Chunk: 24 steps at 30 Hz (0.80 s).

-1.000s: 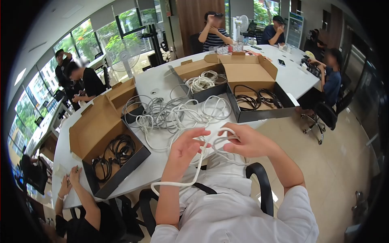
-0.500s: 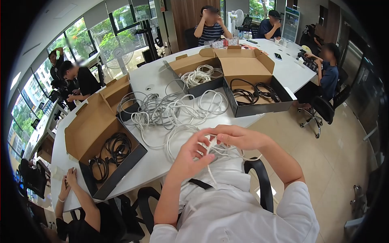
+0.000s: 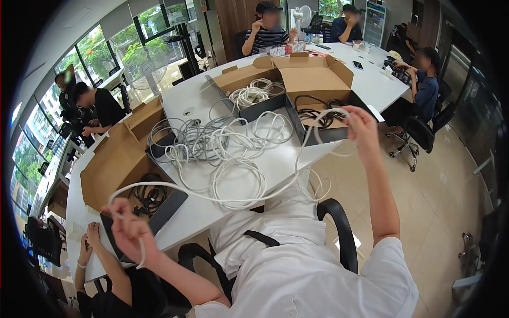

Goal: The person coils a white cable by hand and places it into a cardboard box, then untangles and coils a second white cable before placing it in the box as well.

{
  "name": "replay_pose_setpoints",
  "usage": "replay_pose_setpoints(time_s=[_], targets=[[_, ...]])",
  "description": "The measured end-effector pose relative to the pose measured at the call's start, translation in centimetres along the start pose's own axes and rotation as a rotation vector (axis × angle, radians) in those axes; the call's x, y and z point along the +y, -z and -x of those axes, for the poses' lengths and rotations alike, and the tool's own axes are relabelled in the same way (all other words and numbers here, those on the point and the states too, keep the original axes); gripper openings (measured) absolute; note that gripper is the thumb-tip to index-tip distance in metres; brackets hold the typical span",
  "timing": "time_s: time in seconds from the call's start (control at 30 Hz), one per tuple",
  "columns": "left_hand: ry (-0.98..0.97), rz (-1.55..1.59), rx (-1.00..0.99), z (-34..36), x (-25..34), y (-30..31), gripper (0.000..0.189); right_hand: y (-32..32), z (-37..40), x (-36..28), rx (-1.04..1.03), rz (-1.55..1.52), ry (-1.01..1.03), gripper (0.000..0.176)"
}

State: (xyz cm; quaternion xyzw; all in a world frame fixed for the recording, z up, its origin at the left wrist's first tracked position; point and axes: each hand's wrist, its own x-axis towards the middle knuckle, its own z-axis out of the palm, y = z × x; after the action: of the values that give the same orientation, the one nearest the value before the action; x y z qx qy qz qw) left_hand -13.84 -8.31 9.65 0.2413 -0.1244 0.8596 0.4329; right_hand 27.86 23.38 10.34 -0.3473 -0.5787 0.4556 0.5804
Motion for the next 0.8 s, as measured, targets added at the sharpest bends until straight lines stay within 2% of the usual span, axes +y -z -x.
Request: replay_pose_setpoints(time_s=[0.1, 0.17, 0.27, 0.33, 0.4, 0.5, 0.57, 0.63, 0.7, 0.8], targets=[[-0.202, 0.053, -0.021, 0.2, 2.9, -0.3, 0.029, 4.9, -0.6, 0.3, 0.185, -0.035, 0.097, 0.023], [-0.347, -0.067, -0.051, 0.0, 5.4, 0.9, 0.027, 6.9, -0.2, -0.2, 0.302, -0.057, 0.138, 0.023], [-0.520, -0.210, -0.036, -0.2, 9.5, 2.6, 0.025, 9.6, 0.1, -0.3, 0.428, -0.049, 0.097, 0.022], [-0.636, -0.308, -0.027, -0.3, 11.9, 3.3, 0.022, 12.5, -0.1, 0.7, 0.533, -0.190, 0.106, 0.022], [-0.647, -0.181, 0.048, -0.3, 14.1, 3.7, 0.018, 16.5, -0.6, 2.6, 0.593, -0.332, 0.102, 0.024], [-0.683, -0.083, 0.150, -0.3, 17.1, 4.1, 0.014, 25.4, -2.3, 8.9, 0.764, -0.621, 0.126, 0.022], [-0.726, -0.045, 0.192, -0.4, 20.2, 5.1, 0.013, 28.6, -2.3, 11.5, 1.100, -0.559, 0.159, 0.017], [-0.760, -0.025, 0.208, -0.4, 23.7, 7.0, 0.012, 31.8, -1.7, 14.9, 1.371, -0.599, 0.073, 0.013], [-0.736, -0.052, 0.218, -0.6, 25.2, 7.8, 0.011, 34.4, -0.9, 18.3, 1.578, -0.505, -0.164, 0.014], [-0.710, -0.155, 0.307, -1.1, 23.2, 6.5, 0.012, 38.3, 1.0, 25.5, 1.288, -0.425, -0.316, 0.019]])
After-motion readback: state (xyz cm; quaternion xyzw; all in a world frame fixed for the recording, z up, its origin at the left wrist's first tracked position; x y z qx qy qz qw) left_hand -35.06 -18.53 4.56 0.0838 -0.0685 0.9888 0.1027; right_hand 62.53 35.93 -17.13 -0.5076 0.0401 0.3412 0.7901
